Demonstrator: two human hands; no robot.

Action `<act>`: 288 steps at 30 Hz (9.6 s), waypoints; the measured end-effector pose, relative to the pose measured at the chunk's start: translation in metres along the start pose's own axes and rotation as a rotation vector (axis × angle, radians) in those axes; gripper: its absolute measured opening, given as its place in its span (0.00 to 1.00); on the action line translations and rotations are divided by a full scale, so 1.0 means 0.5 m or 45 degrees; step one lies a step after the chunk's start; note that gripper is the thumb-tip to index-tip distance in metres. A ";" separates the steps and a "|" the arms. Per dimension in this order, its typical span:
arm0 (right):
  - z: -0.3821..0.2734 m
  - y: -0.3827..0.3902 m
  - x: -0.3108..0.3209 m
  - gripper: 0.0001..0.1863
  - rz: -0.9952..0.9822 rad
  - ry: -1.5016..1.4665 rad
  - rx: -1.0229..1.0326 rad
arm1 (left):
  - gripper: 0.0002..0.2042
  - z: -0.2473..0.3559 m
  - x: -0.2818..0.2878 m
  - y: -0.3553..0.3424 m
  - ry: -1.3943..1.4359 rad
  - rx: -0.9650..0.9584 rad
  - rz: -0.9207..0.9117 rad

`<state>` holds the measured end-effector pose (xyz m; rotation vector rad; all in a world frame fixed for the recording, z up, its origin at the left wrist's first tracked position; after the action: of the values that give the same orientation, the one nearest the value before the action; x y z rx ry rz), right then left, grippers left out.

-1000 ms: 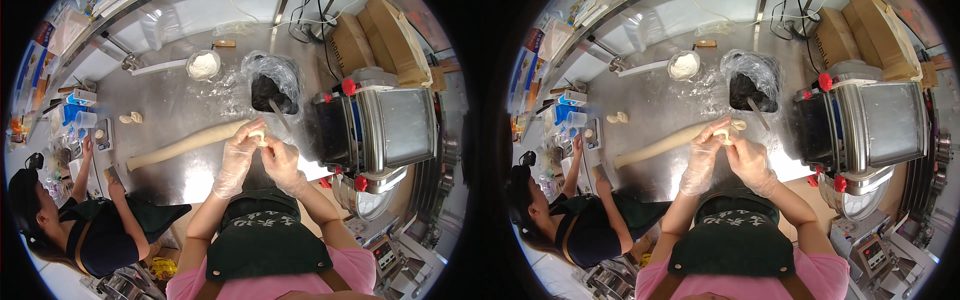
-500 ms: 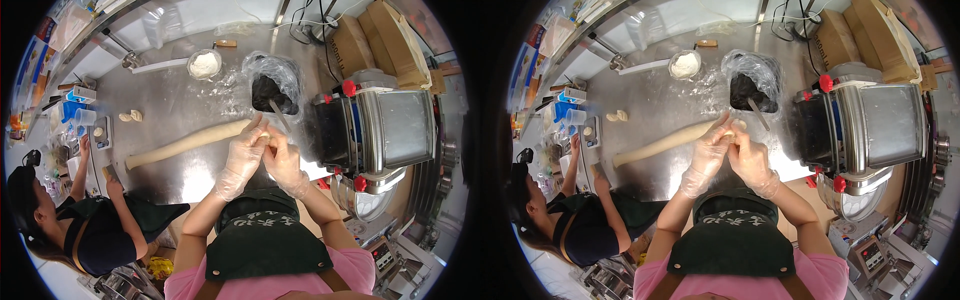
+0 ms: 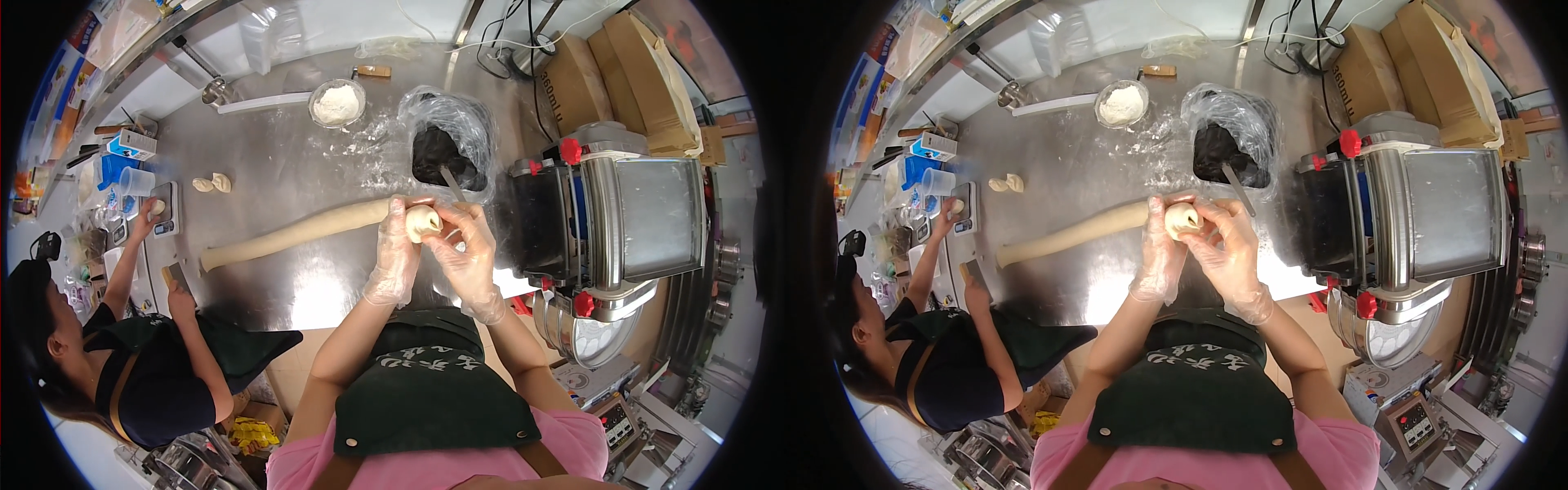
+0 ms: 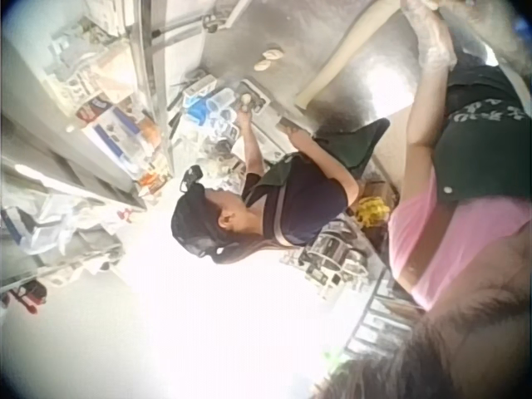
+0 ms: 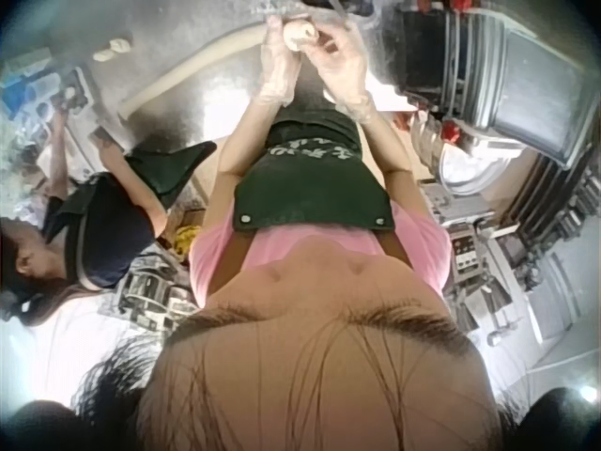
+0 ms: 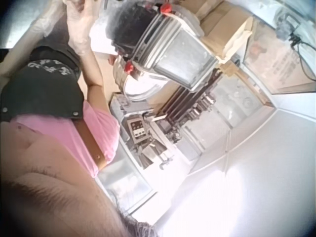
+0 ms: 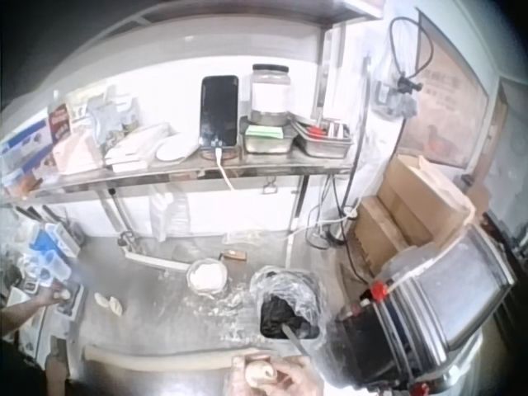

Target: The person flattens dough discs by hand, uses a utensil to scoop dark filling into the center, pinches the dough closed to form buns, and places them onto a large steaming rack.

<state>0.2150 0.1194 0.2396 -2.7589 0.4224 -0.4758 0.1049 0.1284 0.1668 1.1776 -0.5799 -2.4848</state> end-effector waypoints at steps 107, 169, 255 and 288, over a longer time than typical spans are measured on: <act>0.391 0.448 -0.051 0.54 -0.396 0.305 -0.067 | 0.53 -0.183 0.311 0.095 -0.854 -0.101 -0.146; 0.633 0.460 1.161 0.29 0.980 1.310 -0.735 | 0.25 -0.543 0.117 0.124 -2.655 -0.770 0.028; 0.274 0.265 -0.003 0.14 -0.309 0.549 0.032 | 0.45 -0.138 0.357 -0.067 -2.241 -1.023 -0.409; 0.319 0.243 -0.238 0.09 -1.023 0.724 -0.003 | 0.31 -0.025 0.417 -0.020 -1.680 -0.540 0.114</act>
<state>0.1375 0.0884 0.0217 -2.6505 -0.6135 -1.4443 -0.0123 0.0392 0.0183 -0.7406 -0.3024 -2.7894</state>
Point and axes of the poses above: each hand's wrist, its own y-axis away from the middle knuckle, its own x-axis out of the back of the hand, z = x × y, the point moved 4 cm from there along -y, towards the middle knuckle, and after that the axes turned 15 degrees about z, right-handed, at the moved point
